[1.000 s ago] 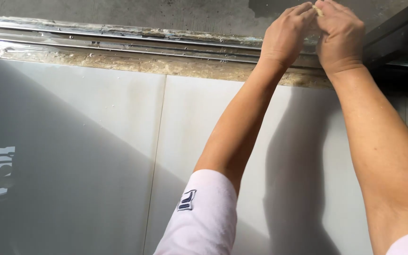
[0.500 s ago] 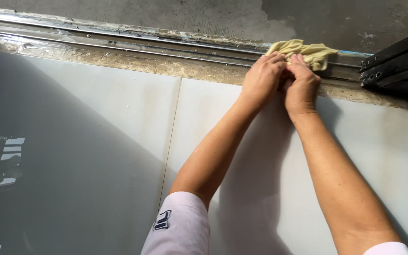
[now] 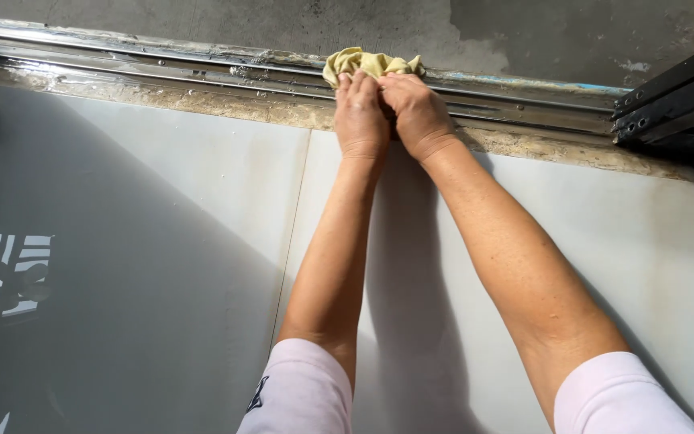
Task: Wiping down a white countertop surface and window frame with a yellow cloth in a water production facility.
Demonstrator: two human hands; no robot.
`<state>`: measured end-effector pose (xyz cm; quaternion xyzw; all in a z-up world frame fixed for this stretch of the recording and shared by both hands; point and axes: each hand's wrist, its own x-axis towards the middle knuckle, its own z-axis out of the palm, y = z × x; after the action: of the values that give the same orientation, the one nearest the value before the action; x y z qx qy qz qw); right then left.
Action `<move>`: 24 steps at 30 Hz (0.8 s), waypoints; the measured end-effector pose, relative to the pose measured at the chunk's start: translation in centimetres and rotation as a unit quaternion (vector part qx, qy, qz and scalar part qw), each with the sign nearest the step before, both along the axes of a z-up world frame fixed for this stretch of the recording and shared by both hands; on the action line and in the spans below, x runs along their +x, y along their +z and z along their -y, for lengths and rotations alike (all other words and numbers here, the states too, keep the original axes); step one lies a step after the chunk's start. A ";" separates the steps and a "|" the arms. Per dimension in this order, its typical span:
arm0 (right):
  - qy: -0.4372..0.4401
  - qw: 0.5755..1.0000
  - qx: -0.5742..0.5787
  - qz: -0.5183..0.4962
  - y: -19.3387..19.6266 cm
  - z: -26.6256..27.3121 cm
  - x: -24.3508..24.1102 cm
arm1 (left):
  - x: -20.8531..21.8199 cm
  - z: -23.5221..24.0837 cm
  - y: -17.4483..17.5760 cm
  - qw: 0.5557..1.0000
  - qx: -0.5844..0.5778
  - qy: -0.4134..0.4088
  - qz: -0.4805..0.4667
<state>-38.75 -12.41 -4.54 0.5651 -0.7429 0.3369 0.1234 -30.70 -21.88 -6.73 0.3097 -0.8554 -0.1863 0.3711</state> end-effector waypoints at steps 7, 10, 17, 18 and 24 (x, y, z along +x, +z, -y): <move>-0.066 0.994 -0.072 0.052 10.6 -10.6 -2.1 | -4.7 -7.0 7.3 0.973 0.077 -0.148 -0.160; -0.058 0.995 -0.069 0.038 14.8 -16.3 0.0 | -1.4 -11.8 12.4 0.977 0.083 -0.161 -0.116; -0.060 0.998 -0.031 0.002 20.9 -35.0 16.9 | 18.9 -26.9 19.0 0.946 0.073 -0.293 -0.115; -0.062 0.998 -0.012 -0.009 20.9 -37.8 19.2 | 21.7 -29.2 19.2 0.943 0.074 -0.308 -0.099; -0.094 0.970 0.062 0.217 17.8 -48.7 32.5 | 36.2 -41.0 18.4 0.938 0.197 -0.251 0.132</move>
<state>-6.21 36.24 13.26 0.4129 -0.8209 0.3919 -0.0445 5.49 19.12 11.70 0.1734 -0.8929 -0.3958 0.1270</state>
